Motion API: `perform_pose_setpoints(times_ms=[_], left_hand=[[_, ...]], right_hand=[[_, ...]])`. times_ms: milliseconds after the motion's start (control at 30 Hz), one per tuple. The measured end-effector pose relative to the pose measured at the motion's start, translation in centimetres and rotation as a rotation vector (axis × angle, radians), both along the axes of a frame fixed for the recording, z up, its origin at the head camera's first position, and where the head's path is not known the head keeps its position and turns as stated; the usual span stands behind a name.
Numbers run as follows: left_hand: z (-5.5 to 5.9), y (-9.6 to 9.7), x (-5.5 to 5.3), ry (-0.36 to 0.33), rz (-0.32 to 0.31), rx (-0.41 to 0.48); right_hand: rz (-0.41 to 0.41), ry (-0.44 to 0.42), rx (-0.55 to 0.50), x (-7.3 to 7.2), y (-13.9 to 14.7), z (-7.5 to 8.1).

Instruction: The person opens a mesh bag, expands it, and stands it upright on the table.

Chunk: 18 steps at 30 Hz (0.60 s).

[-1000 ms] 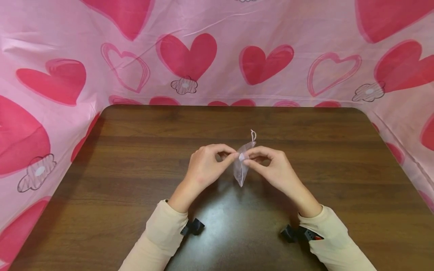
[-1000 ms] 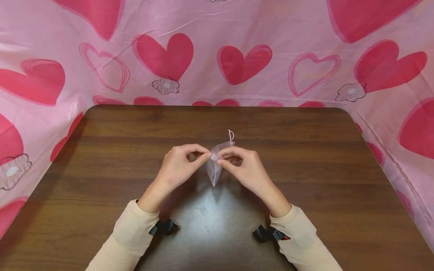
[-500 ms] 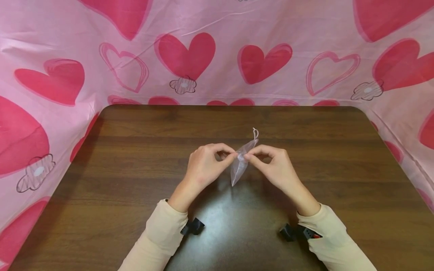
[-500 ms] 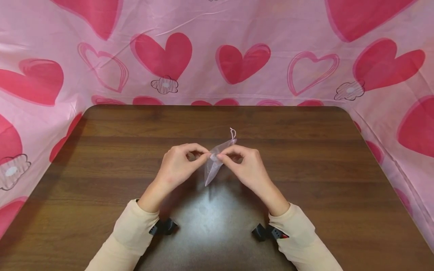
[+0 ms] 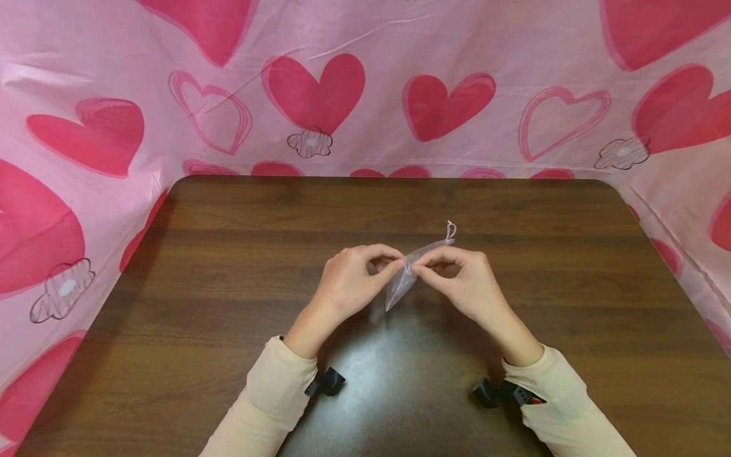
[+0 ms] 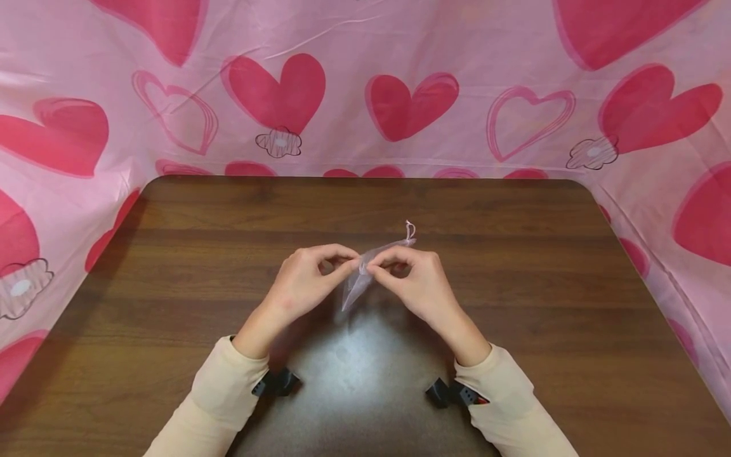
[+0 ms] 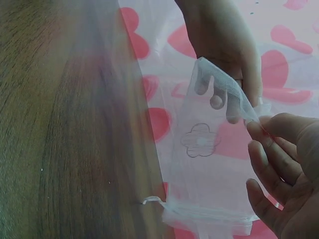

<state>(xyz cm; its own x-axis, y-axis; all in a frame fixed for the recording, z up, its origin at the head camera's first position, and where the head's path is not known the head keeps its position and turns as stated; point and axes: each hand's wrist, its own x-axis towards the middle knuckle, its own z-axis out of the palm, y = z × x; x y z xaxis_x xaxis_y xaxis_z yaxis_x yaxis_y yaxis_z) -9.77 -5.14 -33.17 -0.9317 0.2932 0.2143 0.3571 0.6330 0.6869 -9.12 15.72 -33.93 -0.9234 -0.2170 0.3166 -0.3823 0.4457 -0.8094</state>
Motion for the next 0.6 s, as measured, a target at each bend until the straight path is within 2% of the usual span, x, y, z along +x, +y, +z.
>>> perform_pose_setpoints(times_ms=[167,267,400,600], left_hand=[[0.11,-0.07,0.03,0.026,0.025,-0.008],[0.13,-0.11,0.04,0.043,0.050,0.010],[0.14,-0.14,0.13,0.035,0.052,0.042],[0.18,-0.04,0.16,0.015,0.038,0.072]], right_hand=[[0.025,-0.017,-0.023,-0.04,0.01,-0.01],[0.029,-0.063,-0.031,-0.06,0.02,0.02],[0.038,-0.116,-0.019,0.02,0.01,0.08],[0.012,-0.056,-0.008,0.05,0.01,0.13]])
